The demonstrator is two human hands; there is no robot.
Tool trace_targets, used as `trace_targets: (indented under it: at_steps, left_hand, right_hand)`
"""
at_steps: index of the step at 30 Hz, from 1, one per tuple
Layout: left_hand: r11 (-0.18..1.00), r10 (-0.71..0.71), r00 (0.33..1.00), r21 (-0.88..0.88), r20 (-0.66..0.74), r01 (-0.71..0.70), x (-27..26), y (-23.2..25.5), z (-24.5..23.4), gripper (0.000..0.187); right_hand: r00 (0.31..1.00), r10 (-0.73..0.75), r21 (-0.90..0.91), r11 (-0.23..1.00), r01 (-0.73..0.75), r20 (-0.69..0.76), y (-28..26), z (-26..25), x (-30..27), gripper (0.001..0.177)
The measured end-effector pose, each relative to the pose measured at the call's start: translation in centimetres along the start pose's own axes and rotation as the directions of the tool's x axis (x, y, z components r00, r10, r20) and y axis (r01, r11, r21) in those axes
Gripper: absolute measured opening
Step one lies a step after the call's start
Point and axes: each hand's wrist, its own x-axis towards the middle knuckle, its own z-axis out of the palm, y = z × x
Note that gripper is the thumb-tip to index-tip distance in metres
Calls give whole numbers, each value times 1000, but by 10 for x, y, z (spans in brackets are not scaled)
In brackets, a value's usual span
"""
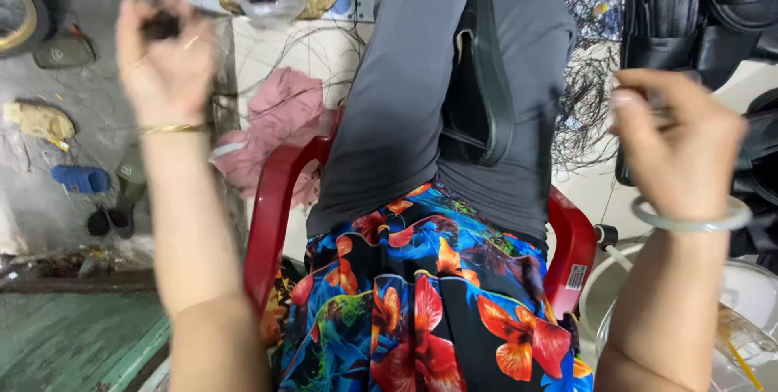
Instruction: The person sits on a red chair with a black shoe resting on their lap. They use a needle and thread to sew the shoe, repeatedly pushing the needle through the leather and pulling the thread tight.
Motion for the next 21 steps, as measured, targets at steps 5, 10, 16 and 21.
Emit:
trace_targets:
  at_steps: [5, 10, 16, 21]
  left_hand:
    - [-376, 396, 918, 912, -1, 163, -10, 34, -101, 52]
    - [-534, 340, 893, 842, 295, -75, -60, -65, 2, 35]
    - [-387, -130, 745, 658, 655, -646, -157, -180, 123, 106]
    - [-226, -519, 846, 936, 119, -270, -160, -155, 181, 87]
  right_hand:
    - [985, -76, -148, 984, 99, 155, -33, 48, 34, 52]
    - [982, -73, -163, 981, 102, 173, -44, 85, 43, 58]
    - [998, -26, -11, 1000, 26, -65, -22, 106, 9, 40]
    - [970, 233, 443, 865, -238, 67, -5, 94, 12, 23]
